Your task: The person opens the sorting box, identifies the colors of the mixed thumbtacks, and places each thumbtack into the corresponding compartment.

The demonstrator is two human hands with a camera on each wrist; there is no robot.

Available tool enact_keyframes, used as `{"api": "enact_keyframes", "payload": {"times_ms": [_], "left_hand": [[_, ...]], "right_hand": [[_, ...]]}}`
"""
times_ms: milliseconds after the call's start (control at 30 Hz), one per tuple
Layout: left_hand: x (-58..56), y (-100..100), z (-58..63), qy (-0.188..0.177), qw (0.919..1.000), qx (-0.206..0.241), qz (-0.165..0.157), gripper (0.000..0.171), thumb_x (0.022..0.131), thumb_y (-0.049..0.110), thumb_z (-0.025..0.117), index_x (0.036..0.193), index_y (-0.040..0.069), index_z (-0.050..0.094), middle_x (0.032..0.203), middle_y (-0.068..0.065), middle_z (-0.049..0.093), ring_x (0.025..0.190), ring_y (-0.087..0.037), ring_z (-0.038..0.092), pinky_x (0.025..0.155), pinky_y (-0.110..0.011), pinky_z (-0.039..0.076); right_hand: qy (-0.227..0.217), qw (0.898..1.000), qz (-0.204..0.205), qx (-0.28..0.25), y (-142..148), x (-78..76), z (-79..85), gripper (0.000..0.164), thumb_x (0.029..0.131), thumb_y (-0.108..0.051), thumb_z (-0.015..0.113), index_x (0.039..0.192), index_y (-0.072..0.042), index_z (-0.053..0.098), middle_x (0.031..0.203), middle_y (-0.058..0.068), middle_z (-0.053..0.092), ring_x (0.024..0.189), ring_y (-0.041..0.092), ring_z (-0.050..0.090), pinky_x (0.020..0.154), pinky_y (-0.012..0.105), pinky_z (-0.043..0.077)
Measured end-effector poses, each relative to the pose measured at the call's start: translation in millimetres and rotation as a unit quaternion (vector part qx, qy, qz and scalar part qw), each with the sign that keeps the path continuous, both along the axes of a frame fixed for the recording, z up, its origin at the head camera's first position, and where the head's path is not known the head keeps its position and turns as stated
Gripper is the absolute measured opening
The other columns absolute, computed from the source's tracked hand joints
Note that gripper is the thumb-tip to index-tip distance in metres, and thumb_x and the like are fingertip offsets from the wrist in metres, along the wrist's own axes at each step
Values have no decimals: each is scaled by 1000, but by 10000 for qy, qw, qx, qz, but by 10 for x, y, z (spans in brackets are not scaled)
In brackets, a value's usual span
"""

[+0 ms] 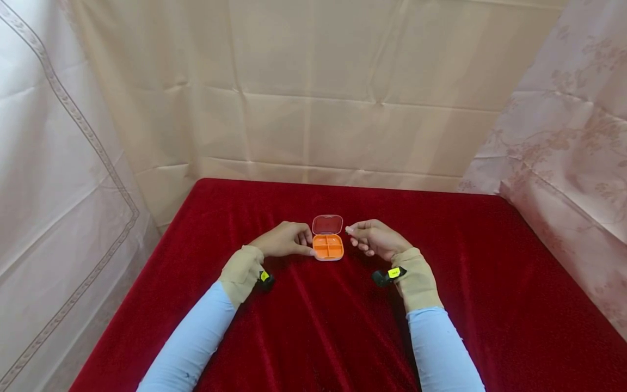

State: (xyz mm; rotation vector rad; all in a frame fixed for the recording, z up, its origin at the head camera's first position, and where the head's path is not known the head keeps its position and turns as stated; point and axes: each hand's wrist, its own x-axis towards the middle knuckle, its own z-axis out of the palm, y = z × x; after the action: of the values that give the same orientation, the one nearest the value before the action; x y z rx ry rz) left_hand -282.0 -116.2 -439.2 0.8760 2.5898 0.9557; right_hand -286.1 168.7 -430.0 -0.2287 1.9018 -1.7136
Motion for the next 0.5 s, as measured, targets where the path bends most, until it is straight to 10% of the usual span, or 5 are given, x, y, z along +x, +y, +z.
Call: {"api": "enact_keyframes", "payload": {"times_ms": [500], "left_hand": [[1, -5, -8, 25, 10000, 33, -25, 32, 83, 37, 77, 100, 14, 63, 86, 3, 64, 82, -12, 59, 73, -23, 48]], "right_hand": [[56, 9999, 87, 53, 0, 9, 0, 46, 99, -26, 58, 121, 14, 49, 76, 4, 50, 54, 8, 37, 44, 20, 32]]}}
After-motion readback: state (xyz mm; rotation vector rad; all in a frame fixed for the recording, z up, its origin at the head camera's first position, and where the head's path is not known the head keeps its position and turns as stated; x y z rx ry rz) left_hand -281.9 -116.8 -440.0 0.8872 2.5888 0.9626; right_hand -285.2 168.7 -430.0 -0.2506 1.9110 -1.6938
